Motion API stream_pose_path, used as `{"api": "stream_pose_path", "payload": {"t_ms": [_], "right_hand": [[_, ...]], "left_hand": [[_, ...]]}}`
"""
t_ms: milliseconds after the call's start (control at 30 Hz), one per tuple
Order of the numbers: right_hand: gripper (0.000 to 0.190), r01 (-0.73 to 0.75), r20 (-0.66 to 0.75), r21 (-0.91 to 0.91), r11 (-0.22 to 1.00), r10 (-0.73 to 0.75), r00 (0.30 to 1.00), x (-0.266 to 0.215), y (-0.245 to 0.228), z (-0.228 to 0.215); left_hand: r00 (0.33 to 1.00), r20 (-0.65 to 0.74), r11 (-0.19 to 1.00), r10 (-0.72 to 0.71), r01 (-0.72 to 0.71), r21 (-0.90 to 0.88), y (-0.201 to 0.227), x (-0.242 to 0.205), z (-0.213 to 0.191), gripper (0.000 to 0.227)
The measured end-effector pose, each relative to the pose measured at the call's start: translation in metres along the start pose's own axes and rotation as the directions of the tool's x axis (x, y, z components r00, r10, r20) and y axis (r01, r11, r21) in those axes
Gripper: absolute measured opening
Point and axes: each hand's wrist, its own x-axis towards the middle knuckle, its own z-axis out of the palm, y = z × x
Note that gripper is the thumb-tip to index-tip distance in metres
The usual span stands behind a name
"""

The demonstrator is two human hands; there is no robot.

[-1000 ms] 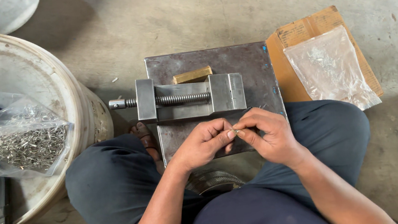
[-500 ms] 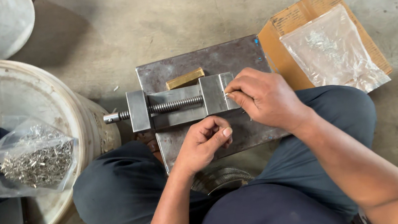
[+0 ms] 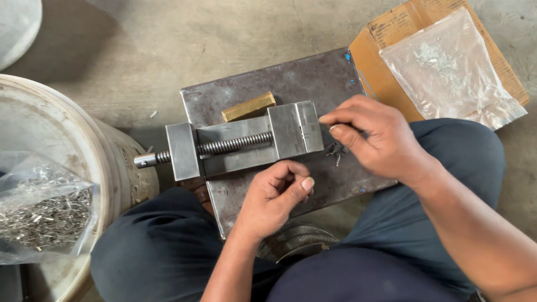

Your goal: The person sits on the floor and uses a bench vise to bend small metal pins. They pick up pins from a plastic bag, insert them into the vise, and bend them by hand before placing them on a cardboard box. The person occasionally uses a small wooden block to tap the pins.

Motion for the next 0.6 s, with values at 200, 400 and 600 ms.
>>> {"api": "stream_pose_path", "payload": {"t_ms": [200,400,600], "right_hand": [[0.017,-0.380,0.016,0.089,0.921,0.380,0.925,-0.053,0.035,0.015],[0.017,-0.252,-0.027,-0.103,0.962,0.251,0.968,-0.071,0.025,0.017],[0.013,-0.270,-0.020,-0.135,0.953,0.270,0.963,-0.055,0.023,0.017]], "left_hand": [[1.000,0.022,0.999,-0.012,0.012,0.038,-0.001,0.002,-0.001,0.013],[0.999,0.021,0.995,-0.048,0.046,0.084,0.005,0.004,0.003,0.013],[0.998,-0.038,0.996,-0.054,0.057,0.066,0.004,0.002,0.007,0.012]]}}
